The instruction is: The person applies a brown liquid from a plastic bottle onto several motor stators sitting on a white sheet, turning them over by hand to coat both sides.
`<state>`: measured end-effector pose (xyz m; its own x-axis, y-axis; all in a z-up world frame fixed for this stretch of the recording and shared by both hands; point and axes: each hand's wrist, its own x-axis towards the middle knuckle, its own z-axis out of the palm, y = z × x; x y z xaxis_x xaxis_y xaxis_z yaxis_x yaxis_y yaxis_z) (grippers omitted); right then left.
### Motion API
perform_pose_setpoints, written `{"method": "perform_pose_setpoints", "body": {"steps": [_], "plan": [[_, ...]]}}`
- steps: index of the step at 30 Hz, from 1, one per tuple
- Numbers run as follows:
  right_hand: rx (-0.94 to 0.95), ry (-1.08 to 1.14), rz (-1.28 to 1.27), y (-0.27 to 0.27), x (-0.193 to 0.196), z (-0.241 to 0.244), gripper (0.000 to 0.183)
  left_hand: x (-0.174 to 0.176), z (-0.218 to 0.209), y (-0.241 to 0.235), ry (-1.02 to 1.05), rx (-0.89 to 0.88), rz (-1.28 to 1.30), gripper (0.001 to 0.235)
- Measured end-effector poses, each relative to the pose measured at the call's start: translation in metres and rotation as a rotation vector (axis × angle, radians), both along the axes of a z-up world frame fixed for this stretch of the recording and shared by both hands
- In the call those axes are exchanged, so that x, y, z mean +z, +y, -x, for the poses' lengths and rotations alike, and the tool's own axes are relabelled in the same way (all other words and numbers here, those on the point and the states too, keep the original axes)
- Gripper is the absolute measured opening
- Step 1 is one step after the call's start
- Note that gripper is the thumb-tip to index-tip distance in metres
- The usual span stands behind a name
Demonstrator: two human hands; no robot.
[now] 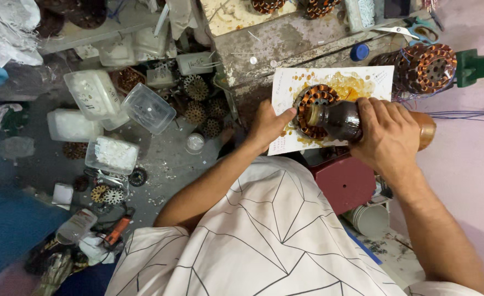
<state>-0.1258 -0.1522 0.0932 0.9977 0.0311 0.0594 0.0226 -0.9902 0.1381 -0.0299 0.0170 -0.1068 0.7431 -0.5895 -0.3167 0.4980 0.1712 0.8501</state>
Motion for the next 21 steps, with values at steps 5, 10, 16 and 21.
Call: {"method": "perform_pose_setpoints", "body": {"steps": [5, 10, 16, 21], "plan": [[0.023, 0.016, 0.039, 0.000, 0.006, -0.002, 0.063, 0.004, -0.002, 0.001, -0.210, 0.021, -0.040, 0.019], [0.027, 0.000, 0.024, 0.002, 0.007, -0.001, 0.064, 0.008, -0.004, 0.003, -0.157, -0.049, -0.157, 0.020], [0.053, -0.002, 0.058, 0.002, 0.008, -0.004, 0.061, 0.007, -0.002, 0.002, -0.215, 0.028, -0.079, 0.022], [0.053, -0.042, 0.041, -0.002, 0.006, -0.013, 0.060, 0.007, -0.004, 0.000, -0.243, 0.038, -0.037, 0.021]]}}
